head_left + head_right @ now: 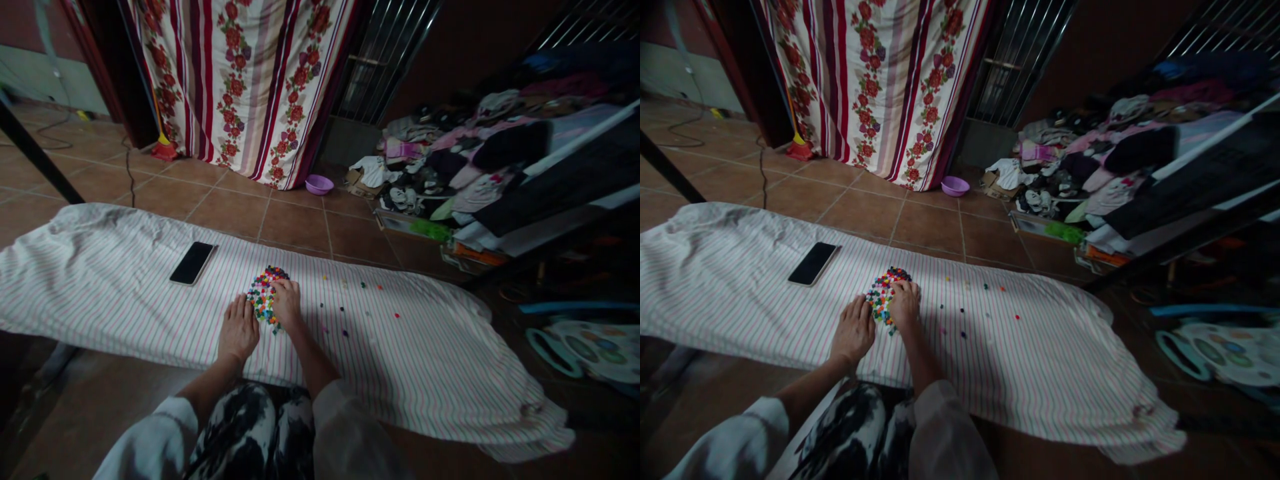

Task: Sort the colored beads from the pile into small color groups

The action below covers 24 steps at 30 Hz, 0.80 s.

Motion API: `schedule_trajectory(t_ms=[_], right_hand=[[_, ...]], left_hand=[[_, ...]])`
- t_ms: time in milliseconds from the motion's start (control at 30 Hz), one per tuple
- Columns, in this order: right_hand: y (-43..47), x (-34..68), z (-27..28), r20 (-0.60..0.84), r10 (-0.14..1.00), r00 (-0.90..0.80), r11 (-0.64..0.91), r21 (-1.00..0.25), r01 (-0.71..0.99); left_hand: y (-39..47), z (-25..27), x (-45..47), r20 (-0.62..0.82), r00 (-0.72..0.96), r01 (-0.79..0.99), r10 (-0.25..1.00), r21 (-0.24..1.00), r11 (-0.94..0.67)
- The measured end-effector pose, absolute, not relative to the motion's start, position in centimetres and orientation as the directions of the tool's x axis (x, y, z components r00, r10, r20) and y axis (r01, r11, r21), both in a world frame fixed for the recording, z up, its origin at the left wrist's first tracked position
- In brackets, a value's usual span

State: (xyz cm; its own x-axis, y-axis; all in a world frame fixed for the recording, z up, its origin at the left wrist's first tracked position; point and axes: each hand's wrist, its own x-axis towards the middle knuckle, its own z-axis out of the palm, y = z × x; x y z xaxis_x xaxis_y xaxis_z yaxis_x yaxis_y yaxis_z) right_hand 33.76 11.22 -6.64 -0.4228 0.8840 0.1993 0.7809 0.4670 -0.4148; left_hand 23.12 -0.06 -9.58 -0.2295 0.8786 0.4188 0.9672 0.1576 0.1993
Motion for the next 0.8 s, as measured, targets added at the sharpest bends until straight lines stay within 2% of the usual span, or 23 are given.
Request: schedule_trajectory(t_ms=[167, 400, 600, 800], right_hand=[[12.1, 33.2, -6.2, 0.139, 0.890, -0.434, 0.453, -0.369, 0.811], [12.2, 32.2, -5.6, 0.124, 0.889, -0.441, 0.455, -0.339, 0.823], [12.2, 31.9, -6.1, 0.182, 0.884, -0.431, 0.468, -0.385, 0.796], [12.1, 32.1, -5.9, 0.163, 0.885, -0.435, 0.463, -0.403, 0.790]], left_hand=[[-0.1, -9.5, 23.1, 0.402, -0.225, 0.969, 0.887, 0.191, 0.159], [-0.1, -9.5, 23.1, 0.391, -0.225, 0.967, 0.893, 0.205, 0.154], [0.0, -9.5, 23.1, 0.400, -0.227, 0.969, 0.888, 0.181, 0.166], [-0.1, -9.4, 23.1, 0.387, -0.233, 0.966, 0.892, 0.195, 0.168]])
